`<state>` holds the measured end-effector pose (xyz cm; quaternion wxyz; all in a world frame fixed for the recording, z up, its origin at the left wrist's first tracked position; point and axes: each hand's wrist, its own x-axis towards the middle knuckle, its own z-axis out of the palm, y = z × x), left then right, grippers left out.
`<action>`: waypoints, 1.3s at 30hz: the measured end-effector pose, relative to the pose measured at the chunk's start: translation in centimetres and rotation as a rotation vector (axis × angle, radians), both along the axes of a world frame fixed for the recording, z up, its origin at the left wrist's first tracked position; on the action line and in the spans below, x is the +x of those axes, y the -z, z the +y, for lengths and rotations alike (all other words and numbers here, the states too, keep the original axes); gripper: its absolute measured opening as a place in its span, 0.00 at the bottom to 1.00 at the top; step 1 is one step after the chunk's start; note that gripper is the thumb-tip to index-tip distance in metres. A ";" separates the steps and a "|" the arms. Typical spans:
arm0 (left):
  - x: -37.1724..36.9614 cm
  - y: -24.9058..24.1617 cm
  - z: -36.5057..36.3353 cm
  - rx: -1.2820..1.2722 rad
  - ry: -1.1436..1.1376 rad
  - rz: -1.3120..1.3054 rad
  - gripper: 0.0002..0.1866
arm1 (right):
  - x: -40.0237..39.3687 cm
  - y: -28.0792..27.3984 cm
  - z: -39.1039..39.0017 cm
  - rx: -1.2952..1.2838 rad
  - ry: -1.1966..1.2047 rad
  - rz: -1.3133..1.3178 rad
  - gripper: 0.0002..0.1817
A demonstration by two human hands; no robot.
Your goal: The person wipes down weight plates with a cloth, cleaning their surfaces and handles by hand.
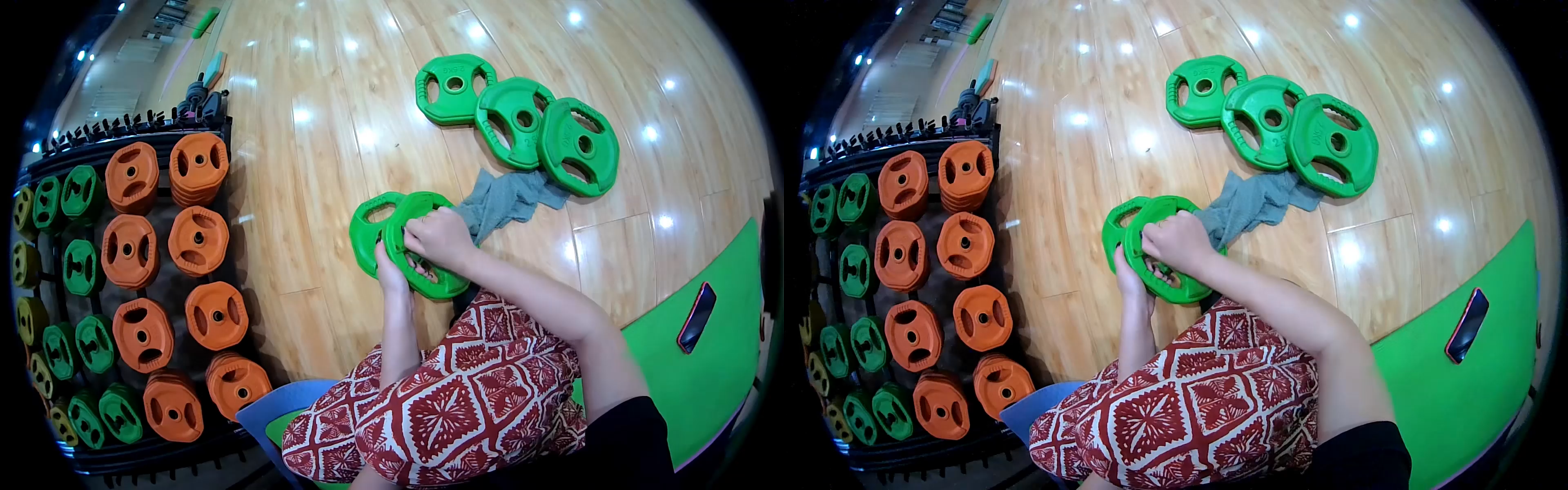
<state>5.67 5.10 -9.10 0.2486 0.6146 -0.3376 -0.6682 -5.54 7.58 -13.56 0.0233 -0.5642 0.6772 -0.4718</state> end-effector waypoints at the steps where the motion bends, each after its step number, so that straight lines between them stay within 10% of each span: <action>1: 0.3 0.2 -0.2 0.009 0.013 -0.010 0.28 | -0.2 0.4 0.1 -0.037 -0.065 0.037 0.10; 15: 3.9 3.5 -2.5 -0.092 -0.005 -0.352 0.28 | -5.0 4.5 -1.0 0.620 0.294 -0.155 0.15; 23: 4.0 4.6 -8.7 -0.221 0.553 -0.822 0.37 | -5.8 4.4 2.5 0.338 0.232 -0.349 0.14; 27: 1.2 -2.0 -7.8 -0.321 0.722 -1.085 0.27 | -6.1 4.8 2.7 0.395 0.329 -0.474 0.12; 31: 3.1 -0.1 -9.7 -0.505 0.397 -0.728 0.21 | -4.4 2.2 1.2 0.382 0.327 -0.513 0.12; 39: 4.8 1.8 -5.3 -0.192 0.563 -0.886 0.32 | 1.0 3.7 1.6 0.007 -0.184 0.138 0.09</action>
